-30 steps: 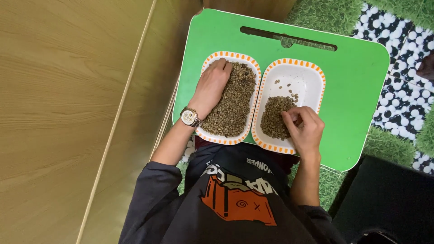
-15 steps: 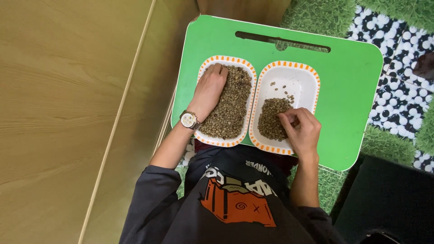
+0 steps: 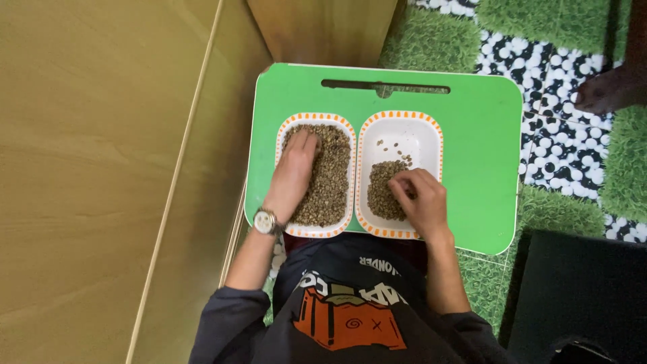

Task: Manually sorting coffee beans by picking them from one tray and placing them into another.

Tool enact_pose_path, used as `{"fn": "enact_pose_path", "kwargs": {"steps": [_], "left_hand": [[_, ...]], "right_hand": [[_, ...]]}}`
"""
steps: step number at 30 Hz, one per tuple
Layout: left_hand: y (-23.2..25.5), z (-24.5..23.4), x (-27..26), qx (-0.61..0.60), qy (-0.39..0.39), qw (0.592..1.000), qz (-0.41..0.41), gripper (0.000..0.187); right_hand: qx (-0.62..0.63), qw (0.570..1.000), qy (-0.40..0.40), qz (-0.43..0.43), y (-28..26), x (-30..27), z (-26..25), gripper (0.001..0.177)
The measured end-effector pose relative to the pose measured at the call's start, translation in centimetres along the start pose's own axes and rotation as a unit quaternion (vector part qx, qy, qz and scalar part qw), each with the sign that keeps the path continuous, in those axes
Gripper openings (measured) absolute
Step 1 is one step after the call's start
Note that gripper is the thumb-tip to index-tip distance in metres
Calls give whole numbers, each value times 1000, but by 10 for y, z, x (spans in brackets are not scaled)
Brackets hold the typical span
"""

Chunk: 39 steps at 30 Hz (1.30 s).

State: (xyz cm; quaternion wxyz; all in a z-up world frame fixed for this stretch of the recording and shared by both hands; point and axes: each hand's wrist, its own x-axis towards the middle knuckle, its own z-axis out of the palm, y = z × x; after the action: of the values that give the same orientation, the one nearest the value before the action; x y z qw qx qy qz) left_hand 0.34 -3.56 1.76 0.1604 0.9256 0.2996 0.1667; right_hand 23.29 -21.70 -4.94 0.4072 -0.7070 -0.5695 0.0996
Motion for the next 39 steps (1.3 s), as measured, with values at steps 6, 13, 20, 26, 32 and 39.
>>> {"fn": "enact_pose_path", "kwargs": {"steps": [6,13,20,26,32,39], "left_hand": [[33,53,-28,-97,43,994,25,13],[77,37,-22,-149,57,986,48,13],[89,45,-8,-161,45,985,51,9],[94,41,-1,-147,14,988,50,5],[100,36,6,-133,-15,990,54,10],[99,42,13,-128,-32,990,49,12]], "right_hand": [[37,998,-40,-14,-31,15,18,7],[65,997,-52,0,-54,20,12,7],[69,995,-46,61,-44,14,-4,9],[80,993,-30,87,-24,7,-11,8],[75,993,-14,85,-22,9,-19,8],[61,995,-6,83,-8,6,-19,7]]}}
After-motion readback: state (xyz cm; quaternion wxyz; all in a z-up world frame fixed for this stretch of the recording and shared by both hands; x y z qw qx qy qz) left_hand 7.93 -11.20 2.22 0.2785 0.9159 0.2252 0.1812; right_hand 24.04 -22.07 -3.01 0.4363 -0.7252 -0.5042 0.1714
